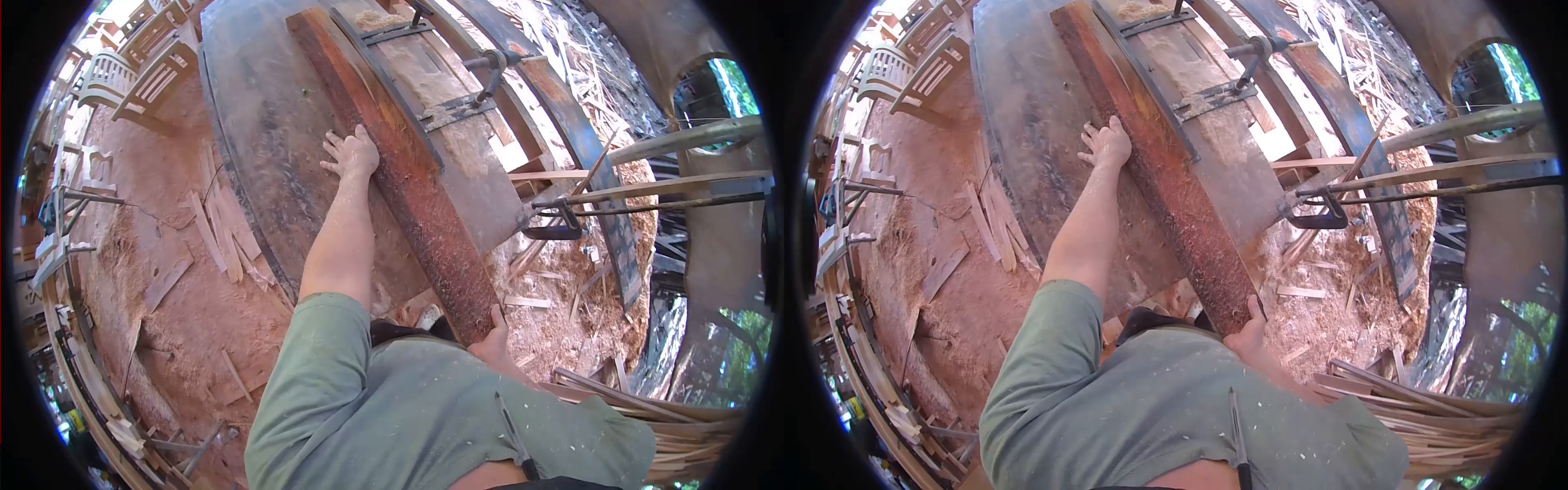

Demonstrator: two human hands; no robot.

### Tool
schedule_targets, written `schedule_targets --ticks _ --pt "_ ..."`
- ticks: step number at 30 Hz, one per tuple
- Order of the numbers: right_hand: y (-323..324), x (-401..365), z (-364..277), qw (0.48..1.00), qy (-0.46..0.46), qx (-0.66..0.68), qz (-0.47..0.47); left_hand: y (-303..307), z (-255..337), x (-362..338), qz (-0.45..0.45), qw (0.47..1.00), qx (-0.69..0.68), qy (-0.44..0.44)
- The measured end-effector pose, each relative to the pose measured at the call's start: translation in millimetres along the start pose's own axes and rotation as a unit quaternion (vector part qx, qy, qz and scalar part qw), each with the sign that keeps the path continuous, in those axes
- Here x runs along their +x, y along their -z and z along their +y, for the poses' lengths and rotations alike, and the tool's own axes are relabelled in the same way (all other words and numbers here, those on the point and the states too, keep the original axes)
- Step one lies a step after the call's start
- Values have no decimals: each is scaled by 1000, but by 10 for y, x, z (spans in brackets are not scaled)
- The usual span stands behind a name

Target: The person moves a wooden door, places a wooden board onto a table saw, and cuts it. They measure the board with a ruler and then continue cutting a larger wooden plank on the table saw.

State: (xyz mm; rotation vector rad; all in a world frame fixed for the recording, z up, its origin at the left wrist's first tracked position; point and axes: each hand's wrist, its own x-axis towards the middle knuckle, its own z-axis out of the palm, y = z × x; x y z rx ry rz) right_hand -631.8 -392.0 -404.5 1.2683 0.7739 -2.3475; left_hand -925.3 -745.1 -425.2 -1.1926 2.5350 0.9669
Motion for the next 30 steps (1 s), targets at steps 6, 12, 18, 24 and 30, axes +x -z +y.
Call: schedule_targets --ticks 6,12,18,24,30 --pt "-203 -64 55 997 43 -22 61 45 50 7 2 1000 -11 -2" --pt "-145 -50 -24 998 2 -22 58 37 26 -11 0 1000 13 3" --pt "-380 -225 -106 997 -74 -14 32 29 36 39 -2 1000 19 5" --pt "-275 -88 -91 998 -40 -20 51 73 63 75 -1 1000 28 8" --pt "-258 -15 -76 998 -30 -10 53 104 74 131 -3 1000 26 4"
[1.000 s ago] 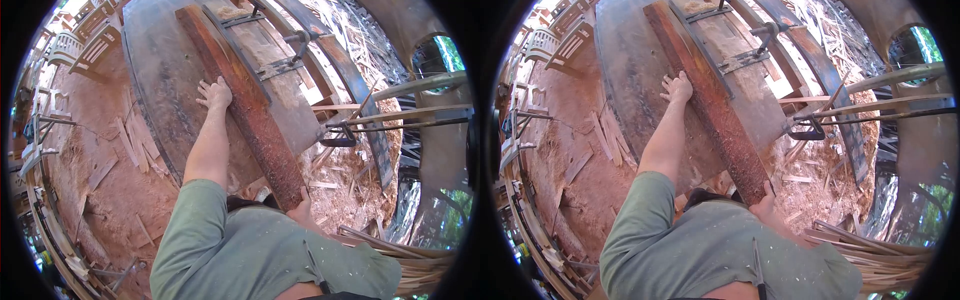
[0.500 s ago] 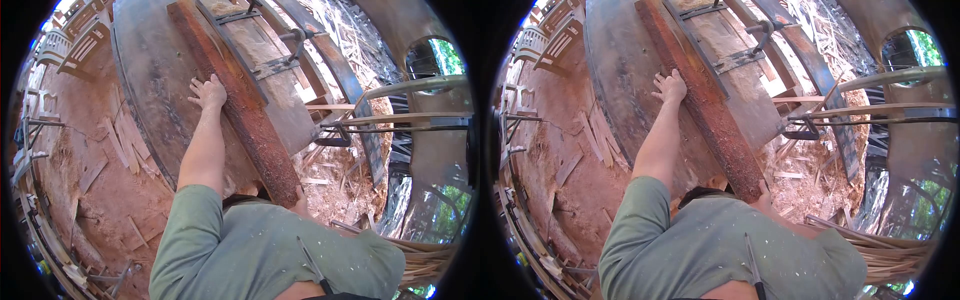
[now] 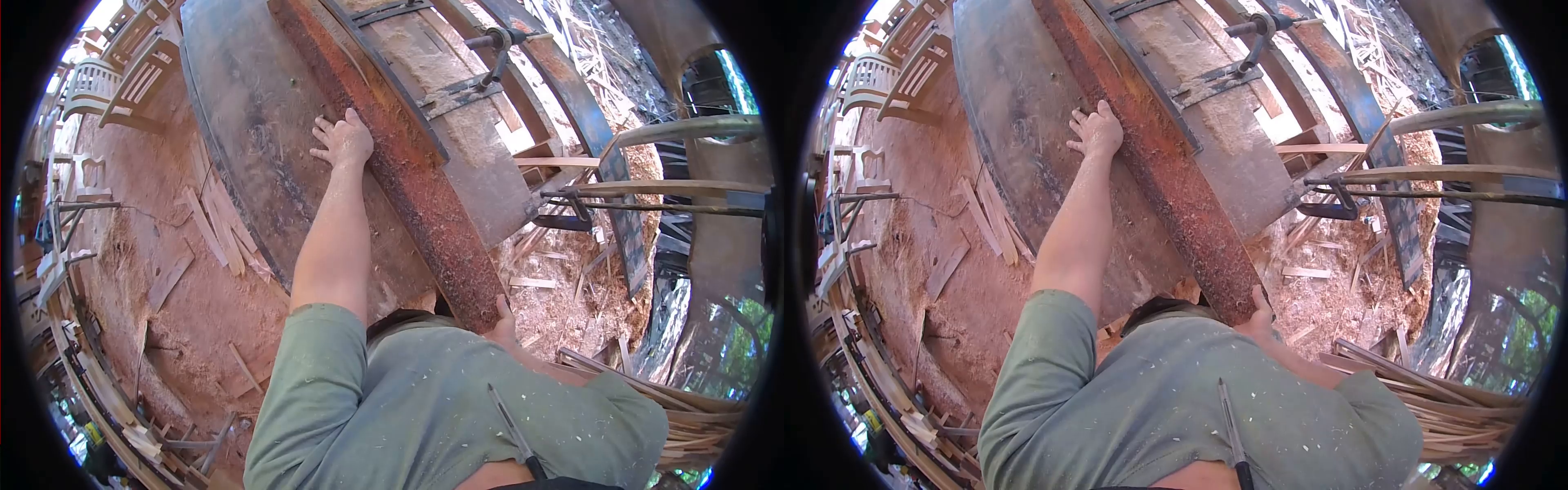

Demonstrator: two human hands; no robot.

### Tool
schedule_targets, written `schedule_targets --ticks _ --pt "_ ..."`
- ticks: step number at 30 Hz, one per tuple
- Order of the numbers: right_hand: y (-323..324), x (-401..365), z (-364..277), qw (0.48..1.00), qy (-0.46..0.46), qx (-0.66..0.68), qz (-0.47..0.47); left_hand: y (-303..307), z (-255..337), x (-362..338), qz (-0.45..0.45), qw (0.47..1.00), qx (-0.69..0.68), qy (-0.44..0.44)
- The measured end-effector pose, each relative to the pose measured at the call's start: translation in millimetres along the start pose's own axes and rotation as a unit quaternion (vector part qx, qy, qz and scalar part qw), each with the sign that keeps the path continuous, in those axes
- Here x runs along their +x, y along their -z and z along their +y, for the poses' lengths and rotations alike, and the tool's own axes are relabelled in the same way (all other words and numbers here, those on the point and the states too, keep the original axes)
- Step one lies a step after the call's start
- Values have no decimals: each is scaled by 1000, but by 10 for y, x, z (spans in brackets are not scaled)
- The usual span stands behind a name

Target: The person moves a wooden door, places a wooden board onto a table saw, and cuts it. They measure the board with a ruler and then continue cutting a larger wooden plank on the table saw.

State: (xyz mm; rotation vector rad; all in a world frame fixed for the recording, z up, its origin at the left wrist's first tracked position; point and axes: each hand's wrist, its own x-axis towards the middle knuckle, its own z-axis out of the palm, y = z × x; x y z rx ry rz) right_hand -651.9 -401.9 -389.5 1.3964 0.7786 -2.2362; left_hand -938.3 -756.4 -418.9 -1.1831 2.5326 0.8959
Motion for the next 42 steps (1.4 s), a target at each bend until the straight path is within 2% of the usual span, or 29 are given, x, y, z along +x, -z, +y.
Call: schedule_targets --ticks 2,5,7,9,12,14,17,19,20,22,24,26,29,31,38,42 --pt "22 58 16 1000 4 6 11 31 15 17 -11 1000 -1 5" --pt "-30 79 0 999 -17 19 -42 104 46 50 -28 999 -6 15" --pt "-167 13 -2 1000 -6 5 25 119 54 104 -29 999 -12 18" --pt "-192 33 -8 1000 -13 5 12 121 29 143 -30 999 -15 20" --pt "-193 87 6 999 -36 21 9 154 -37 171 -36 999 -23 1" --pt "-250 81 24 998 -50 37 18 117 -145 78 -49 997 8 -55" --pt "-406 13 30 997 -39 32 54 -210 -367 -242 18 991 -42 -129" --pt "-396 60 20 997 -48 44 51 -385 -467 -683 33 985 -100 -134" --pt "-437 29 28 996 -51 45 51 -551 -575 -836 30 985 -72 -154" --pt "-550 -60 22 999 -28 22 29 -626 -598 -1274 11 985 -104 -139" --pt "-522 -33 5 998 -54 33 9 -631 -600 -1420 4 985 -100 -137" --pt "-495 -15 24 996 -78 46 -13 -629 -590 -1379 -2 988 -78 -136" --pt "-522 5 33 999 -43 25 -15 -656 -563 -1365 1 988 -69 -136" --pt "-573 2 36 998 -40 30 28 -670 -562 -1344 10 987 -77 -139" --pt "-572 74 62 999 -28 23 25 -603 -524 -1285 -2 987 -84 -135" --pt "-487 186 60 999 -37 24 -25 -558 -498 -1240 -4 987 -80 -137"
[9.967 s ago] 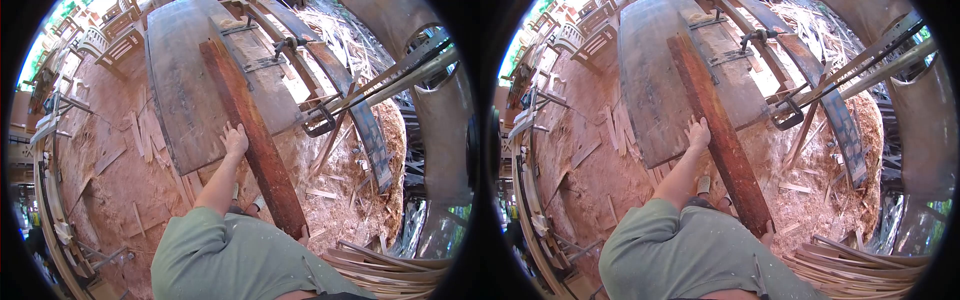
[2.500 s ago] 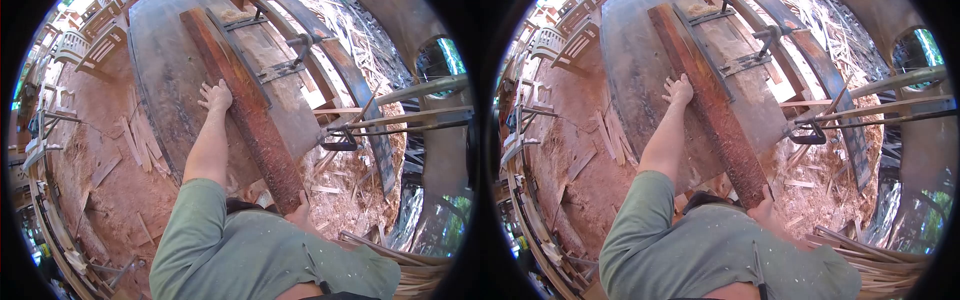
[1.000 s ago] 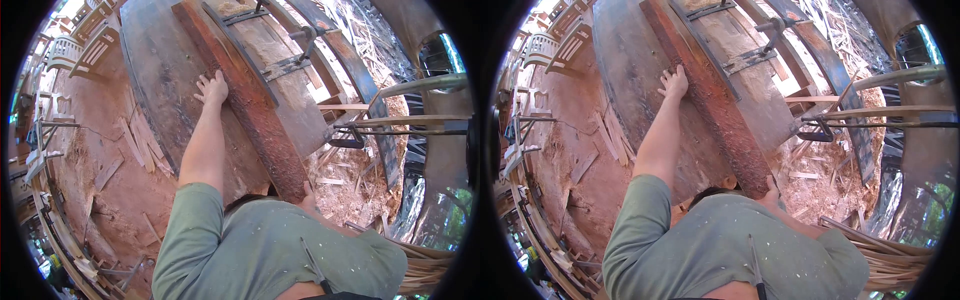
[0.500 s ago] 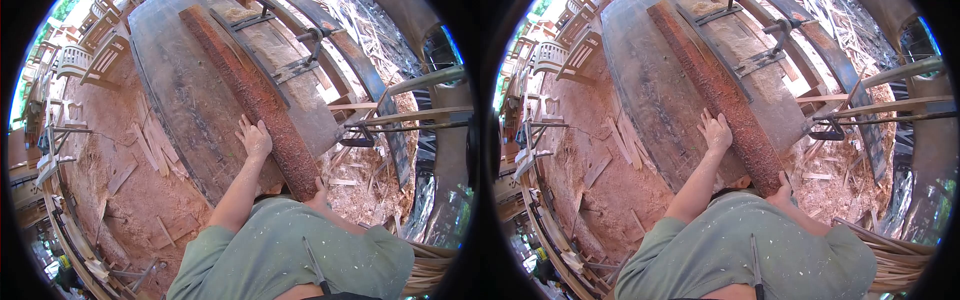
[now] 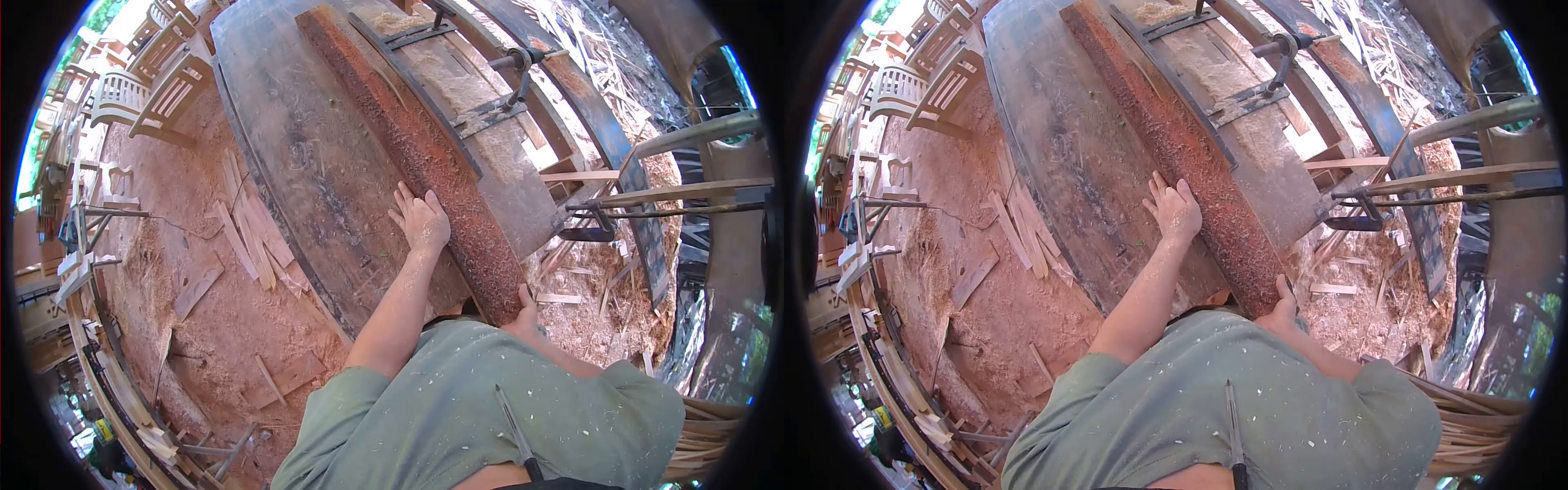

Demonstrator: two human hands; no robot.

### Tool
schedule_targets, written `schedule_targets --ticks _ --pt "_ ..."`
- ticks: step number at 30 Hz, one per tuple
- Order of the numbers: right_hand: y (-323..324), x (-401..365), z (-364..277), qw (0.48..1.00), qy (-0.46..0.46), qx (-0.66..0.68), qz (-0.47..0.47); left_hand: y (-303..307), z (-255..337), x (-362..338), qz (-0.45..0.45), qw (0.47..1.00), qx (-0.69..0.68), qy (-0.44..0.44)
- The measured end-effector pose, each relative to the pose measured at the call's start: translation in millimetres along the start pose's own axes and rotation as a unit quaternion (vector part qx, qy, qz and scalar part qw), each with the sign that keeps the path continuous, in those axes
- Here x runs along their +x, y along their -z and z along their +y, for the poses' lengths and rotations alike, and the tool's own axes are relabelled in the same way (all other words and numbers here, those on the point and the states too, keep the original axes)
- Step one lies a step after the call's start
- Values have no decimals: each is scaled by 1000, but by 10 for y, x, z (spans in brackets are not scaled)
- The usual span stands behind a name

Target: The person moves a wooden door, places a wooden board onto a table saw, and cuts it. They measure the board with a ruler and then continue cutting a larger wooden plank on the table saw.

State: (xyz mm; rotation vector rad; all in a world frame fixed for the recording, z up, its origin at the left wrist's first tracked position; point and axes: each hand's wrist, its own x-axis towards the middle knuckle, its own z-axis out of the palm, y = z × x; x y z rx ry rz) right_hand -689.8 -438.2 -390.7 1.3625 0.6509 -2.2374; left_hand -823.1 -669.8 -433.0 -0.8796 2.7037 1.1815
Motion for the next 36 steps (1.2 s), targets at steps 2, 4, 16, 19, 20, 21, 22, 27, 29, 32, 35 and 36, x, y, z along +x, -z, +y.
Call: schedule_targets --ticks 2,4,16,19,20,21,22,27,29,32,35,36 --pt "-48 -5 15 1000 13 -5 -16 6 -4 32 0 1000 3 -4" --pt "-252 -135 41 1000 21 -7 -12 20 1 58 0 1000 5 -9" --pt "-200 129 43 1000 9 18 -13 77 46 219 19 999 42 4" --pt "-221 160 46 1000 16 10 -9 73 28 260 17 999 47 8" --pt "-289 124 51 1000 17 11 -11 75 21 277 19 998 53 8" --pt "-379 65 54 1000 2 8 18 75 21 299 21 998 58 6" --pt "-434 32 50 999 -13 5 48 73 19 321 22 998 58 5" --pt "-425 124 63 999 -6 15 39 102 14 385 27 999 37 2" --pt "-521 119 85 999 -1 14 33 125 19 427 29 998 49 7" --pt "-480 236 70 999 27 -1 45 150 51 481 25 998 59 19" --pt "-423 330 49 1000 18 -7 21 175 71 503 24 998 59 27" --pt "-450 325 55 999 35 -12 3 182 81 513 21 997 62 31"
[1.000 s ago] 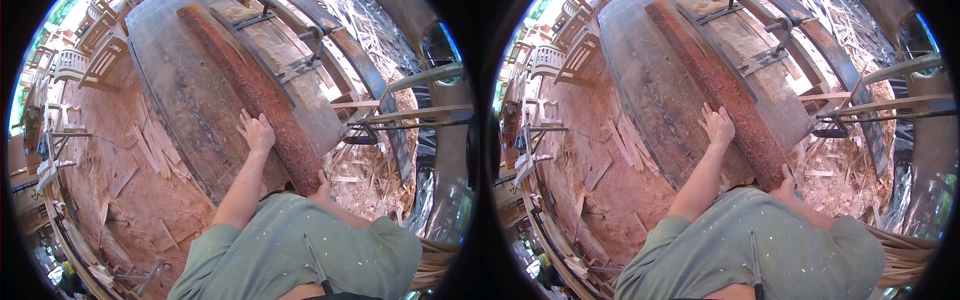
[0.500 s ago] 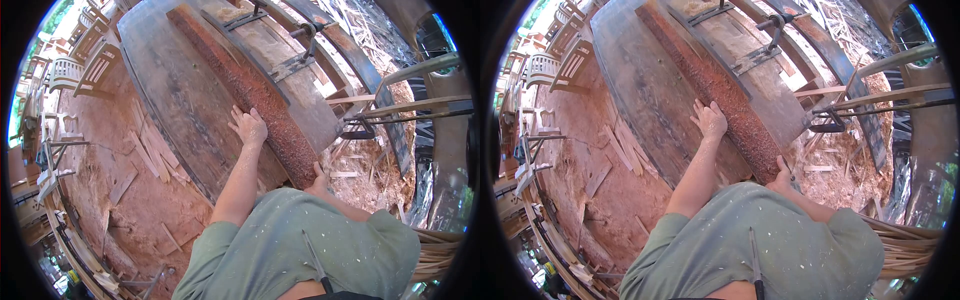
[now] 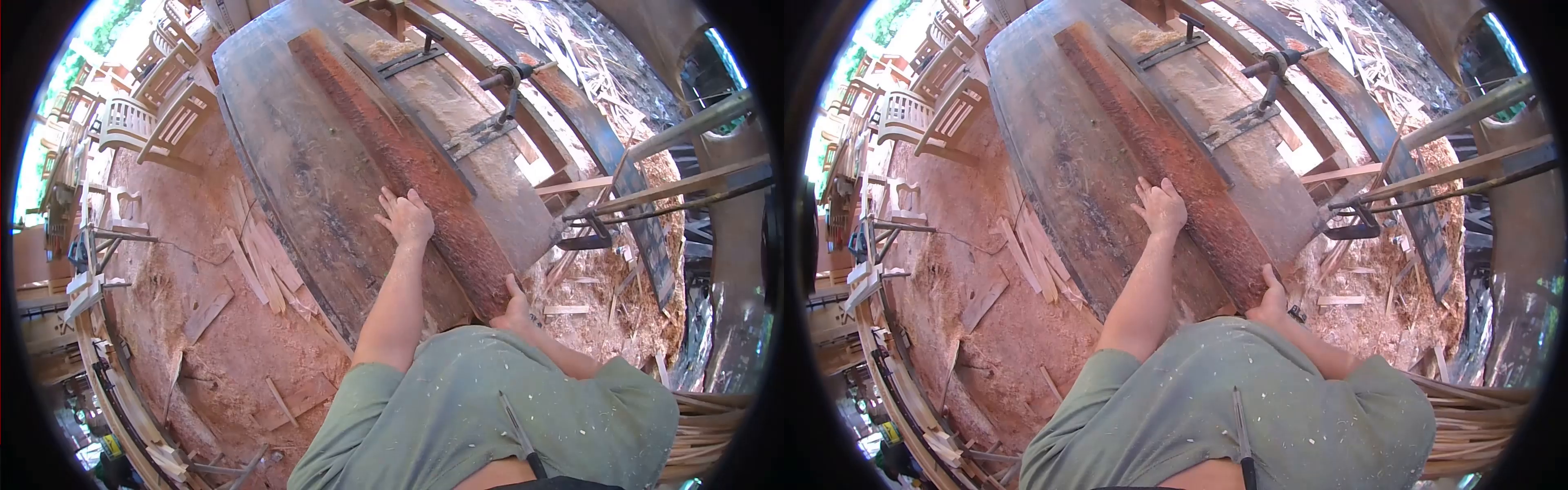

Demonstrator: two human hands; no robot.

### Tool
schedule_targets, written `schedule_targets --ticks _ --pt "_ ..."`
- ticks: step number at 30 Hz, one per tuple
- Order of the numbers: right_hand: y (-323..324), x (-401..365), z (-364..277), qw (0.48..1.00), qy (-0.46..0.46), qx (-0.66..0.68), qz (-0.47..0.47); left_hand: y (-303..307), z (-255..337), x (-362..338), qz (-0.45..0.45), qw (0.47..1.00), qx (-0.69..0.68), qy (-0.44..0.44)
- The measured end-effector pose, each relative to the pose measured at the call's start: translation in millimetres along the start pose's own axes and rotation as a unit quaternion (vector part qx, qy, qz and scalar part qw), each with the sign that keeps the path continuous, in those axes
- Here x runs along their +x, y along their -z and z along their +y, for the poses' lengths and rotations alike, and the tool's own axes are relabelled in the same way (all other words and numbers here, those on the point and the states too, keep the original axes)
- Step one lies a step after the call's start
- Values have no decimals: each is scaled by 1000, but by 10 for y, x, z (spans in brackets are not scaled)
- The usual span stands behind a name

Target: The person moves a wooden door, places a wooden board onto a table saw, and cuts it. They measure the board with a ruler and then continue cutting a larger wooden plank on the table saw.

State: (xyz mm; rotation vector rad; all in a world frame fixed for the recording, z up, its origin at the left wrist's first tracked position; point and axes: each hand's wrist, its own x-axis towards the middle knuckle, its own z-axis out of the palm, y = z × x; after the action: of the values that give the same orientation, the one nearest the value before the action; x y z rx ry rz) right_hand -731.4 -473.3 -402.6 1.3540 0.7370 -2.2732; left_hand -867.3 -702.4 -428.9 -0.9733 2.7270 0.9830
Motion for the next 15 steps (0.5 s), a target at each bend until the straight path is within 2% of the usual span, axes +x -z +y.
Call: schedule_targets --ticks 8,10,11,13,15 --pt "72 -165 -131 995 17 -85 -46 5 21 10 12 1000 17 15" --pt "143 -333 -268 983 -64 -165 -48 -4 17 -5 9 1000 16 20" --pt "219 -336 -299 983 -63 -165 -46 -6 15 -1 8 1000 17 25" --pt "411 -271 -301 906 -88 -412 46 2 27 15 4 999 19 32" --pt "588 -189 -256 895 -90 -436 34 17 24 21 2 999 21 33"
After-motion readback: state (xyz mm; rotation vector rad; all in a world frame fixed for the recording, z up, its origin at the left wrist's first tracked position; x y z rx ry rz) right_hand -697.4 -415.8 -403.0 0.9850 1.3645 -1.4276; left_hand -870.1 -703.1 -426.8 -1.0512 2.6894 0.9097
